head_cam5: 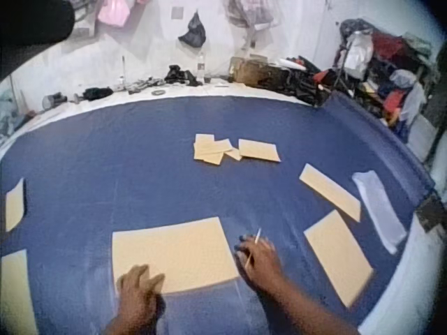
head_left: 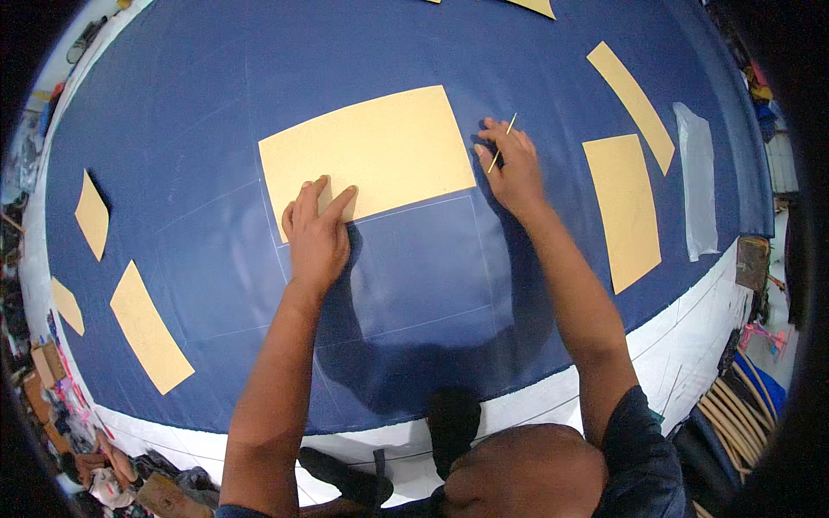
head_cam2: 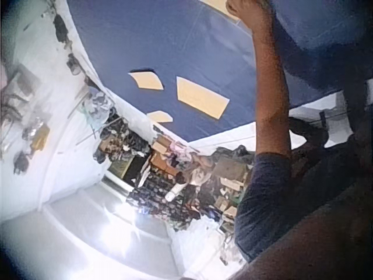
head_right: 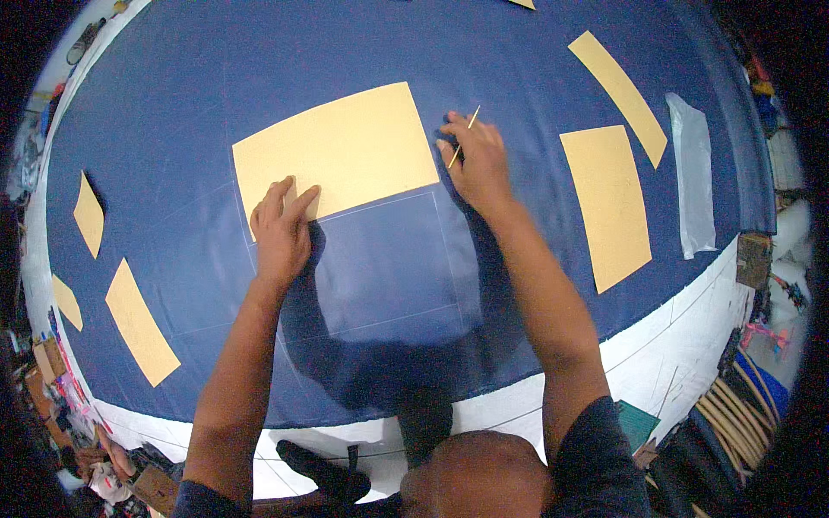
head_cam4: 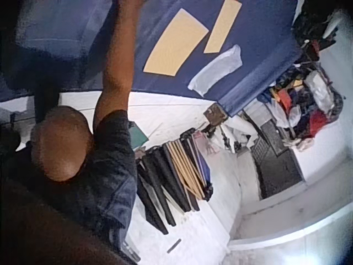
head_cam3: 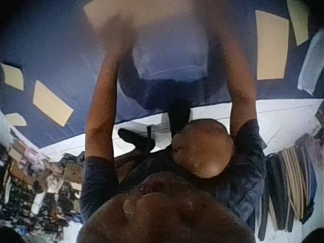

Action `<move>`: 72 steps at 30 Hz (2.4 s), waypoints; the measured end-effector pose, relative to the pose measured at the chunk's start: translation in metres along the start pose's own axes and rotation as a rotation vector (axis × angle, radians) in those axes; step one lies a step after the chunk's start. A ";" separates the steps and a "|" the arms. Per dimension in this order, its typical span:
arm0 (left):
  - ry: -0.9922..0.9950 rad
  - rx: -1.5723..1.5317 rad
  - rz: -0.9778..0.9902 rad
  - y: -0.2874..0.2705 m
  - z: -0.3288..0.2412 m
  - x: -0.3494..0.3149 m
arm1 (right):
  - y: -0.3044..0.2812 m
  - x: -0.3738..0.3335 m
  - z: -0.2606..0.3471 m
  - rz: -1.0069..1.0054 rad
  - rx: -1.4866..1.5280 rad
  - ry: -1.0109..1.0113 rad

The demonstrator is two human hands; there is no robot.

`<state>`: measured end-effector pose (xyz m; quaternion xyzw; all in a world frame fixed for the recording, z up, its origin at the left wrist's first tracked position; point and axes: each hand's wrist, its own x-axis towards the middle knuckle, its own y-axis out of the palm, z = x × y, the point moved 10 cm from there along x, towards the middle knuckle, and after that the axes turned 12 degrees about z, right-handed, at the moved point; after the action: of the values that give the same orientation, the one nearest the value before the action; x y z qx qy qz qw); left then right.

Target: The person places paper templates onto a large blue fabric sheet on the floor, then uses a pencil to trace the outlines of the templates onto the fabric.

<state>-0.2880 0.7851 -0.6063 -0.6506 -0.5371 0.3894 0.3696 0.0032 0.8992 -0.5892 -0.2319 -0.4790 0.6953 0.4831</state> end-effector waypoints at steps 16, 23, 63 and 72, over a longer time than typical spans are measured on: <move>-0.172 0.064 -0.173 0.015 0.000 -0.016 | 0.010 -0.014 0.006 0.105 0.017 0.036; -0.144 0.078 -0.189 0.014 -0.002 -0.019 | 0.010 -0.015 0.002 0.134 0.074 0.018; -0.163 -0.082 -0.233 0.002 0.002 -0.023 | 0.016 -0.015 0.002 0.196 0.087 0.071; -0.177 0.021 -0.186 0.008 0.004 -0.024 | 0.020 -0.011 0.001 0.167 0.096 0.035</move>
<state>-0.2910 0.7602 -0.6121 -0.5573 -0.6216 0.4148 0.3620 -0.0020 0.8869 -0.6077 -0.2596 -0.4154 0.7511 0.4426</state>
